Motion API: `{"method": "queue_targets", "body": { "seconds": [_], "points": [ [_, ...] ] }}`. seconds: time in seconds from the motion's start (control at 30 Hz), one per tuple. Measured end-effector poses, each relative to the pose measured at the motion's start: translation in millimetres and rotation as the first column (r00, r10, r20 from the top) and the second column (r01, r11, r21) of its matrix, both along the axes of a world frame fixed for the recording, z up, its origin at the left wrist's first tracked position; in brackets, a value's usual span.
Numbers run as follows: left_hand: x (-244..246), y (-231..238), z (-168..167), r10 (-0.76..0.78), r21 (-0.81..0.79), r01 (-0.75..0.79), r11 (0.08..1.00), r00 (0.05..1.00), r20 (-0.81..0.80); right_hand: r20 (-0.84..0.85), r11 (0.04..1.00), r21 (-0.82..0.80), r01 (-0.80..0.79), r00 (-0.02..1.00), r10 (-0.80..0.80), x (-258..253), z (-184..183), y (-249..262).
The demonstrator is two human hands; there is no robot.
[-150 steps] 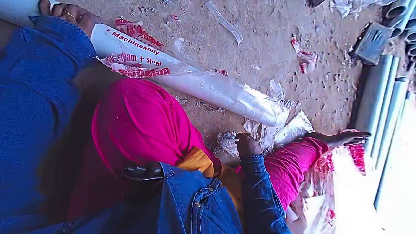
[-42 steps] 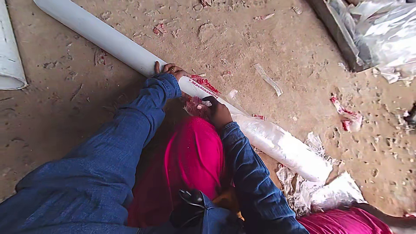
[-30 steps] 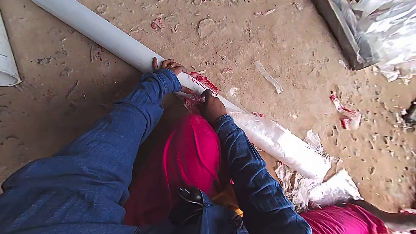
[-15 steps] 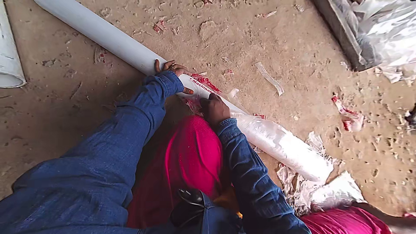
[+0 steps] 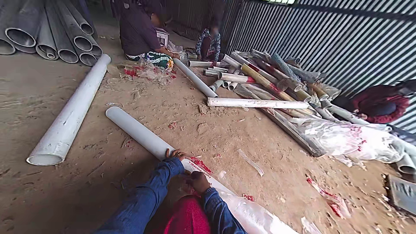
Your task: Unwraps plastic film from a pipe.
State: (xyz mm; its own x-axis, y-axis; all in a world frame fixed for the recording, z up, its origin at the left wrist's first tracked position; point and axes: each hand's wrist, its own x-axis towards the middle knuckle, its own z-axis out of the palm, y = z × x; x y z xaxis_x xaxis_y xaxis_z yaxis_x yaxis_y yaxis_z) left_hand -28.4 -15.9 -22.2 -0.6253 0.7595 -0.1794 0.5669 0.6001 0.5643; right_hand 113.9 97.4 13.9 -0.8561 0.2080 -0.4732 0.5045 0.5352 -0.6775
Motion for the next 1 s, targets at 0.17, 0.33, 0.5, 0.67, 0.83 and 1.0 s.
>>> {"method": "queue_targets", "body": {
  "seconds": [0.17, 0.33, 0.5, 0.67, 0.83, 1.0],
  "points": [
    [-1, 1, -2, 0.001, -0.031, -0.002, 1.000, 1.000, -0.026, -0.167, 1.000, -0.017, 0.013, 0.986, -0.015, 23, -5, -3],
    [2, 0, 1, -0.006, -0.067, 0.002, 0.998, 0.999, -0.054, 0.040, 0.821, 0.533, -0.203, 0.976, 0.216, 38, 7, 10],
    [28, 31, 8, -0.163, -0.227, 0.153, 0.962, 0.986, -0.026, -0.225, 0.805, 0.570, -0.164, 0.911, 0.344, 53, -23, 24],
    [23, 34, -47, -0.221, 0.031, 0.232, 0.972, 0.954, -0.203, -0.278, 0.809, 0.566, -0.161, 0.886, 0.371, 55, -24, 25],
    [40, 33, 10, -0.188, -0.176, 0.183, 0.967, 0.982, -0.014, -0.146, 0.822, 0.528, -0.213, 0.931, 0.335, 57, -9, 17],
    [43, 30, 12, -0.191, -0.202, 0.178, 0.963, 0.980, -0.048, 0.025, 0.791, 0.541, -0.284, 0.946, 0.323, 47, 6, 7]
  ]
}}
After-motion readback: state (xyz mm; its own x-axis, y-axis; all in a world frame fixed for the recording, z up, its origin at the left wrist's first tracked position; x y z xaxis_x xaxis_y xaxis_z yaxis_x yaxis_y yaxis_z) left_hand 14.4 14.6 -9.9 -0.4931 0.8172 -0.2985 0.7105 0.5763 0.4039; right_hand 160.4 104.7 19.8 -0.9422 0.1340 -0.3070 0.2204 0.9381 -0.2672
